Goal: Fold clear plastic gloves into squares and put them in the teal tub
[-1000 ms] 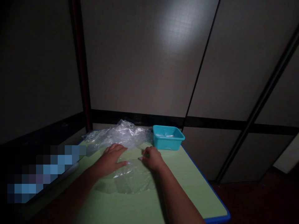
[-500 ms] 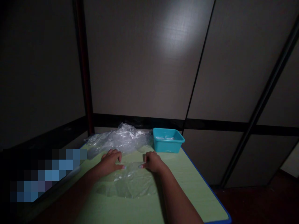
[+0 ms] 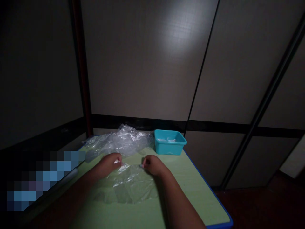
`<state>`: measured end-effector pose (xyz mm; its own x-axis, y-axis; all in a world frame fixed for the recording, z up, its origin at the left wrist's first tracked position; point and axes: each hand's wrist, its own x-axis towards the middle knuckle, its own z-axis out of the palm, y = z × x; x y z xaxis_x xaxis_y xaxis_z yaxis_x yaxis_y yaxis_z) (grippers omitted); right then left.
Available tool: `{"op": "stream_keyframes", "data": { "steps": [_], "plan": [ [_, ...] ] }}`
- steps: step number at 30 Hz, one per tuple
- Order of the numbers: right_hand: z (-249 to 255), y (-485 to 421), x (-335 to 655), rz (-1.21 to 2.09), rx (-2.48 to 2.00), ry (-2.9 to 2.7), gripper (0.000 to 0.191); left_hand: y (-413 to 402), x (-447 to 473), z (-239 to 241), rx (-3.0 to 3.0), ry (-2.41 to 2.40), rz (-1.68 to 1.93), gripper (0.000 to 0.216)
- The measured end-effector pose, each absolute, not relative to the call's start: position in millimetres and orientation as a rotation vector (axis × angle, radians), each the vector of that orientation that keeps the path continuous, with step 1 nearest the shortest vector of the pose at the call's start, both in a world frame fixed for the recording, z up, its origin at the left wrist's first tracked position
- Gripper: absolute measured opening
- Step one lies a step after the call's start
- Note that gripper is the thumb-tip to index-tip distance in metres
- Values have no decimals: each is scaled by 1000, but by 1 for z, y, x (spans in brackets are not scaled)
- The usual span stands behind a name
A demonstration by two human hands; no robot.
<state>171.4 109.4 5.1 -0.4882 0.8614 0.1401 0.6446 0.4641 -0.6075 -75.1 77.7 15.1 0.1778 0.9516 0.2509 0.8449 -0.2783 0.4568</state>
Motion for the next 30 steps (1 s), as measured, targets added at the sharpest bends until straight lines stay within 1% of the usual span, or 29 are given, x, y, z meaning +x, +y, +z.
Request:
{"op": "stream_keyframes", "data": {
  "steps": [6,9,11,15,19,22,27,30],
  "plan": [
    [6,110,172,554,-1361,-2271,5,67,-62,31,2338,1836,1059,15],
    [9,109,173,457,-1450,-2249,8,61,-57,36,2392,1727,1150,15],
    [12,108,173,409,-1506,-2239,7,58,-55,38,2387,1584,1105,19],
    [15,106,172,346,-1592,-2233,7,48,-44,34,2351,1331,831,33],
    [15,105,170,289,-1646,-2234,15,40,-31,25,2323,1113,706,35],
    [18,103,168,248,-1657,-2253,16,41,-26,23,2028,1017,734,41],
    [25,96,163,225,-1628,-2295,13,49,-30,28,1345,904,918,56],
    [25,93,160,222,-1607,-2315,12,52,-36,33,1138,925,869,60]
  ]
}}
